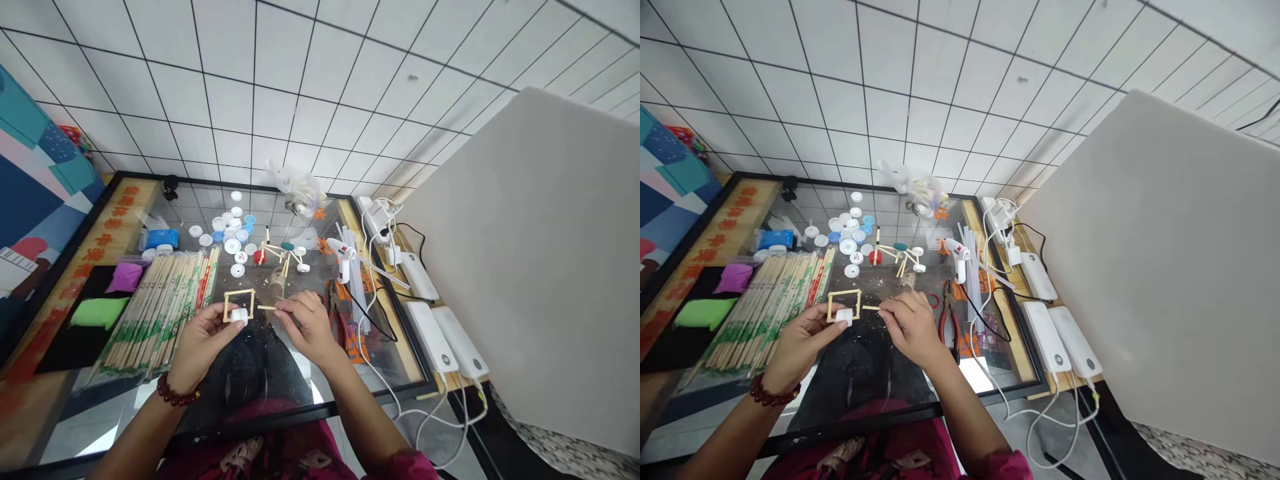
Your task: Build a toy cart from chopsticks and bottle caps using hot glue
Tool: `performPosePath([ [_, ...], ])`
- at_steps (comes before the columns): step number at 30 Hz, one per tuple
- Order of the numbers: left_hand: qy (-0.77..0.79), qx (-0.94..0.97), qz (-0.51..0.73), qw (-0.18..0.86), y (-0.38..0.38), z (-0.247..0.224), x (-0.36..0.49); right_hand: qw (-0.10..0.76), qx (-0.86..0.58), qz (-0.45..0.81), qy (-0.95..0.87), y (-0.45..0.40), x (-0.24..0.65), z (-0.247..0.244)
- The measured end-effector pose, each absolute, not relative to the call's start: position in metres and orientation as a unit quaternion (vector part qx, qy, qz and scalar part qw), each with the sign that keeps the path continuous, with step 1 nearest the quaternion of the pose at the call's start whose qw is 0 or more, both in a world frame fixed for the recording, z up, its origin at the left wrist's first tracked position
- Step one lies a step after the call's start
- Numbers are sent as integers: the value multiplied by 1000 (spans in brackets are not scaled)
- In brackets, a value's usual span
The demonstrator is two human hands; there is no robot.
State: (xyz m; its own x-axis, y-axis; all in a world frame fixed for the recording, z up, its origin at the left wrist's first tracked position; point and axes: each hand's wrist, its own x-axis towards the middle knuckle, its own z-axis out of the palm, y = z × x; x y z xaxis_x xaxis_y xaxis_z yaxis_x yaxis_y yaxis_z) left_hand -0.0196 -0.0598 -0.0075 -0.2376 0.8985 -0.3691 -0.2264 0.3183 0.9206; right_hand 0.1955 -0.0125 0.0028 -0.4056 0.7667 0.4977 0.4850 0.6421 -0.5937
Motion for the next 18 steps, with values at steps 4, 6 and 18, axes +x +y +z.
performPosePath([
  [4, 606, 313, 499, 536, -63, -5, -17, 411, -390, 148, -811, -16, 188, 2],
  [6, 608, 321, 491, 535, -64, -3, -15, 410, -393, 144, -811, -16, 187, 1],
  [18, 589, 304, 484, 571, -66, -9, -17, 436, -401, 168, -787, -12, 191, -2],
])
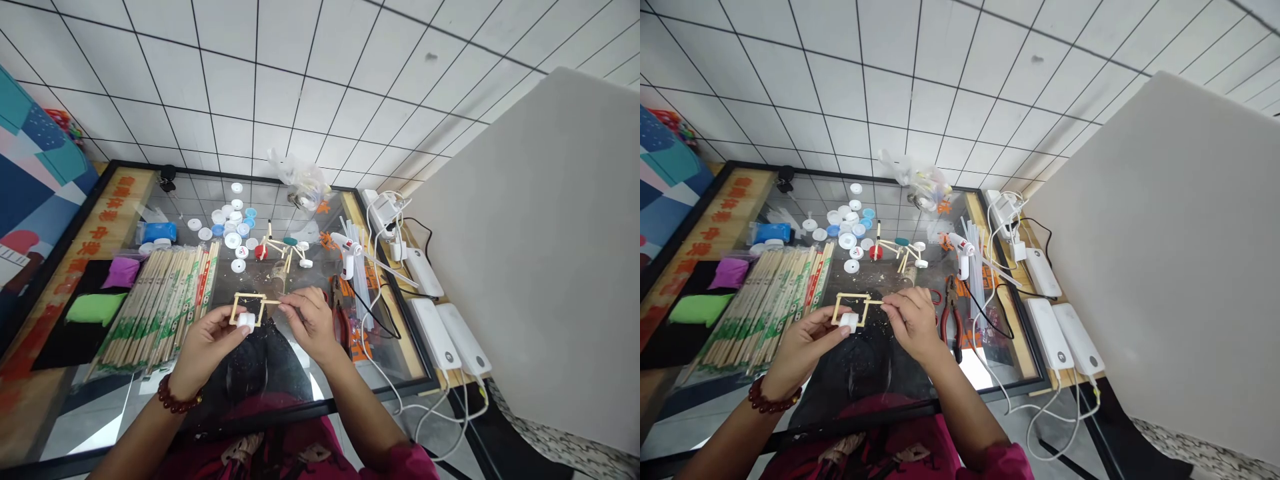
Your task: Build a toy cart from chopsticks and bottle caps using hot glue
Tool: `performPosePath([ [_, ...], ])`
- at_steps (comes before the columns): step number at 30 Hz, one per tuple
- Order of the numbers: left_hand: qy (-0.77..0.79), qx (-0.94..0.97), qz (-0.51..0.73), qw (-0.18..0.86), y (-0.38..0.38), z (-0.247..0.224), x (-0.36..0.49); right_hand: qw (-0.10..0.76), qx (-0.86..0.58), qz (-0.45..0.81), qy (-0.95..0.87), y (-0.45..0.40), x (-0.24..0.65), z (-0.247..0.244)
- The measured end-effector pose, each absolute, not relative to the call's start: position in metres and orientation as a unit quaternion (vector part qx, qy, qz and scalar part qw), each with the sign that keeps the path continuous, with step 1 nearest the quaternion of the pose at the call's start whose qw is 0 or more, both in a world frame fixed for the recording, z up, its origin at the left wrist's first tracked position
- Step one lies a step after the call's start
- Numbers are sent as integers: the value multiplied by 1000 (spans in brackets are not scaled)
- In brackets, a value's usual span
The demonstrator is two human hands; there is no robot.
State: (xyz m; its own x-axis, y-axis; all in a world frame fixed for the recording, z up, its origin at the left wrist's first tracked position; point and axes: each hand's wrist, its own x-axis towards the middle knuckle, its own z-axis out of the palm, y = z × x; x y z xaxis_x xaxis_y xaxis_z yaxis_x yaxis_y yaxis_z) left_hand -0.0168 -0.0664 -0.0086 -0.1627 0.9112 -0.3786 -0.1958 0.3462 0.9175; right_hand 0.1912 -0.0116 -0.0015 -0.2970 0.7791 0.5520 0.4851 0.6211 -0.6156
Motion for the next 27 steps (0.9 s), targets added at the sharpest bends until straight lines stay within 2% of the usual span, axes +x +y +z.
performPosePath([
  [9, 567, 285, 481, 605, -67, -3, -17, 472, -427, 336, -694, -9, 190, -4],
  [17, 563, 272, 478, 617, -65, 3, -13, 455, -476, 500, -562, -10, 184, -12],
  [27, 558, 287, 475, 617, -68, -2, -14, 441, -483, 543, -526, -12, 180, -14],
])
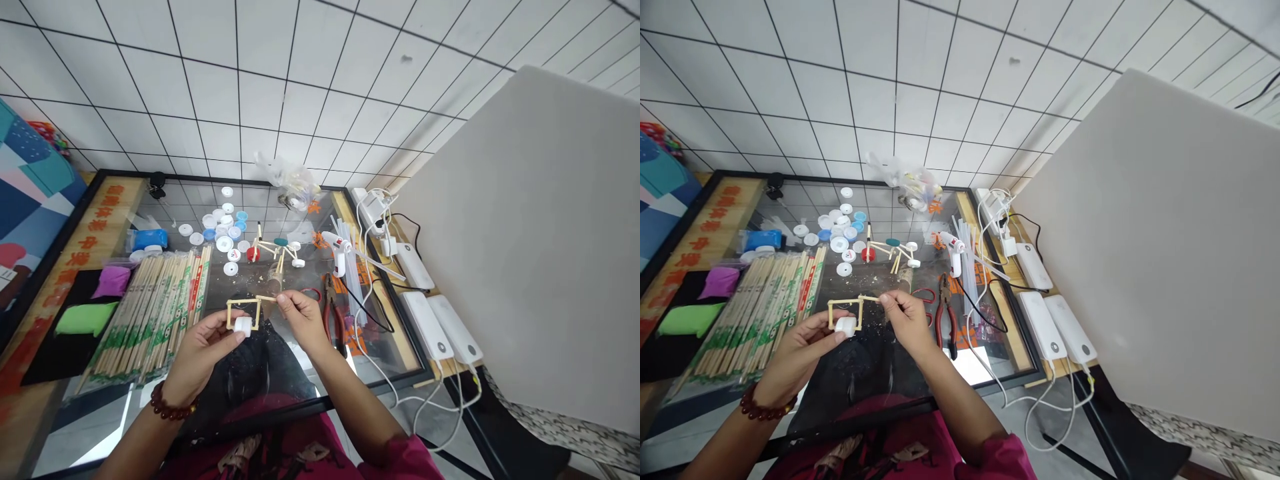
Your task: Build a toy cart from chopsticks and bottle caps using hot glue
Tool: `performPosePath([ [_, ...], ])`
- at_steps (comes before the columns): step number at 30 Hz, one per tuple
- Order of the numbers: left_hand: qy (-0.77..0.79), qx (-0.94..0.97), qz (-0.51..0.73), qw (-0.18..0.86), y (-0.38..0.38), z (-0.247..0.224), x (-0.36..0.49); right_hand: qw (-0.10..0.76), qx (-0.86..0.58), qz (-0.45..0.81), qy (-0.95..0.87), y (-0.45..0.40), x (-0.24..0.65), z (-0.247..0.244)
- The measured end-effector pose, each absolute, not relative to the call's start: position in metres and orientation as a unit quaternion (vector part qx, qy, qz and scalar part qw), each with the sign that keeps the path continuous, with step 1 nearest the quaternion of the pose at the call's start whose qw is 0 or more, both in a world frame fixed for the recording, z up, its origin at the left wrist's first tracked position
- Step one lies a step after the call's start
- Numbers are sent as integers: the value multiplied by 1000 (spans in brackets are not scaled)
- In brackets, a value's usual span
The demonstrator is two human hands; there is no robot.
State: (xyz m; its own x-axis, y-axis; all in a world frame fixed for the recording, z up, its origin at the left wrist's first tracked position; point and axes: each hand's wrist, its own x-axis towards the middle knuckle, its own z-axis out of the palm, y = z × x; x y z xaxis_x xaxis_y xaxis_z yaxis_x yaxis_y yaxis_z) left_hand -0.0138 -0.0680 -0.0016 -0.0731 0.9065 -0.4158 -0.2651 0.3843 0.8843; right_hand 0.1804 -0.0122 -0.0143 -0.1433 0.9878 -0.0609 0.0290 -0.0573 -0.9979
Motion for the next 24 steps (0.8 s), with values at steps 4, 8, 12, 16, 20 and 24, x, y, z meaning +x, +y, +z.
performPosePath([
  [4, 560, 293, 478, 611, -69, -5, -14, 450, -483, 525, -538, -12, 181, -17],
  [8, 563, 289, 478, 609, -69, -7, -14, 464, -483, 500, -549, -12, 180, -18],
  [12, 563, 283, 477, 613, -68, -7, -14, 451, -482, 515, -546, -13, 179, -14],
  [16, 567, 276, 485, 605, -67, -7, -14, 435, -480, 535, -542, -14, 179, -11],
  [20, 567, 271, 499, 597, -67, -6, -13, 448, -479, 547, -520, -15, 178, -14],
  [24, 566, 268, 501, 597, -67, -2, -11, 462, -474, 533, -527, -15, 178, -15],
])
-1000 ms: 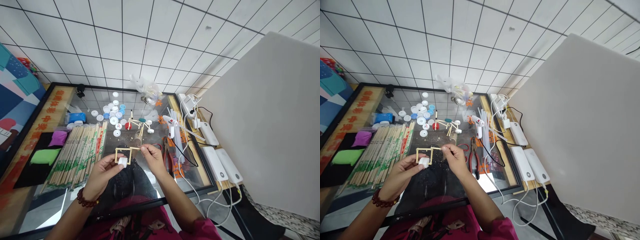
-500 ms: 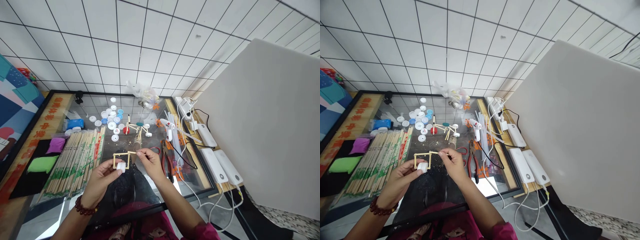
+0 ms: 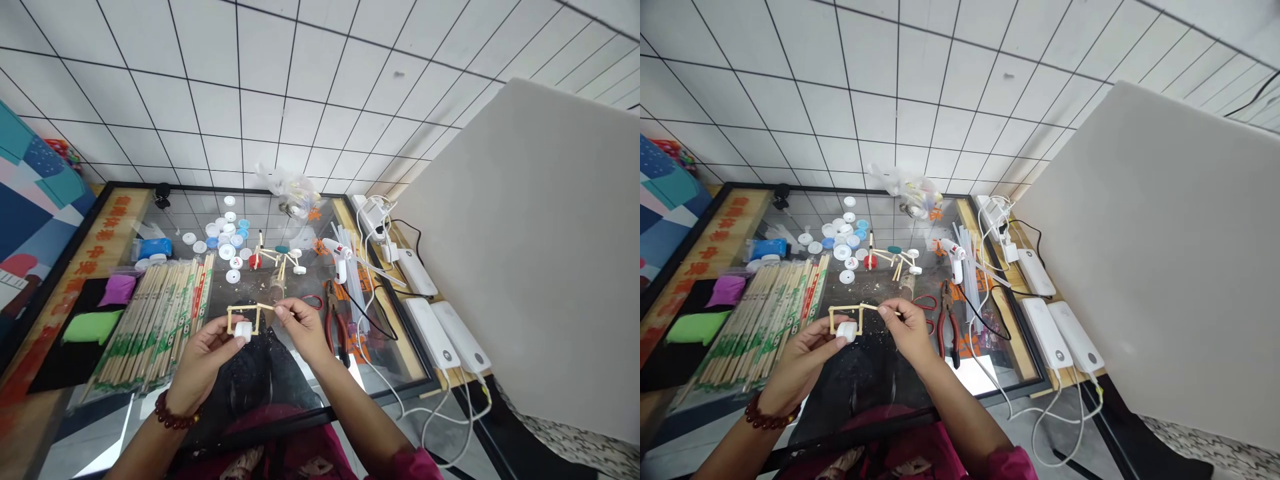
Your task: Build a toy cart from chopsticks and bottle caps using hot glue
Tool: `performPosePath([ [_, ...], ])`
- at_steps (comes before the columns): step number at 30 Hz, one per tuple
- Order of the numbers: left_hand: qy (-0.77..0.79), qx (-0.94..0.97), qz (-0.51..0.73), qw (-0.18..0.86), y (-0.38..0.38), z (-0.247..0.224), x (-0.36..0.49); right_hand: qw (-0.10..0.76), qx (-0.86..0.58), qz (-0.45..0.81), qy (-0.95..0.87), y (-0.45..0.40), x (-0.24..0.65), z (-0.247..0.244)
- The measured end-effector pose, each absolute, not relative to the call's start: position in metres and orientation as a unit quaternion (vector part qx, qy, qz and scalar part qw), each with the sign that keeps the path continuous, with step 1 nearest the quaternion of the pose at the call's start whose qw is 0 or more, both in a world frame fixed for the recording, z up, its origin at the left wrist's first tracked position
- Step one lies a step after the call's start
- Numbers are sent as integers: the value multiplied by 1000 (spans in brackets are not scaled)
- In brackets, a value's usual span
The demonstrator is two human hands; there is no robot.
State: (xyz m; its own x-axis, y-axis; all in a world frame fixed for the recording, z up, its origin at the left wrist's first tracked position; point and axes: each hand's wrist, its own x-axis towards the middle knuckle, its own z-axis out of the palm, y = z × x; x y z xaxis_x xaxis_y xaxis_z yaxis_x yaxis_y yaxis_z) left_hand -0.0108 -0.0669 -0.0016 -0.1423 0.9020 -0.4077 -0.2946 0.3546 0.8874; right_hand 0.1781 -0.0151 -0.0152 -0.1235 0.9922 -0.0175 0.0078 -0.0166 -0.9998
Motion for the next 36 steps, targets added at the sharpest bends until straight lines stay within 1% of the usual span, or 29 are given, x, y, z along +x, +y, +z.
performPosePath([
  [7, 556, 254, 526, 591, -71, -2, -2, 465, -447, 526, -554, -19, 174, -12],
  [17, 590, 295, 565, 496, -72, -8, -3, 446, -439, 558, -545, -24, 172, -11],
  [23, 607, 317, 564, 461, -73, -9, -4, 455, -460, 518, -560, -26, 172, -9],
  [36, 624, 265, 573, 460, -68, -8, -6, 474, -449, 452, -608, -28, 174, -11],
])
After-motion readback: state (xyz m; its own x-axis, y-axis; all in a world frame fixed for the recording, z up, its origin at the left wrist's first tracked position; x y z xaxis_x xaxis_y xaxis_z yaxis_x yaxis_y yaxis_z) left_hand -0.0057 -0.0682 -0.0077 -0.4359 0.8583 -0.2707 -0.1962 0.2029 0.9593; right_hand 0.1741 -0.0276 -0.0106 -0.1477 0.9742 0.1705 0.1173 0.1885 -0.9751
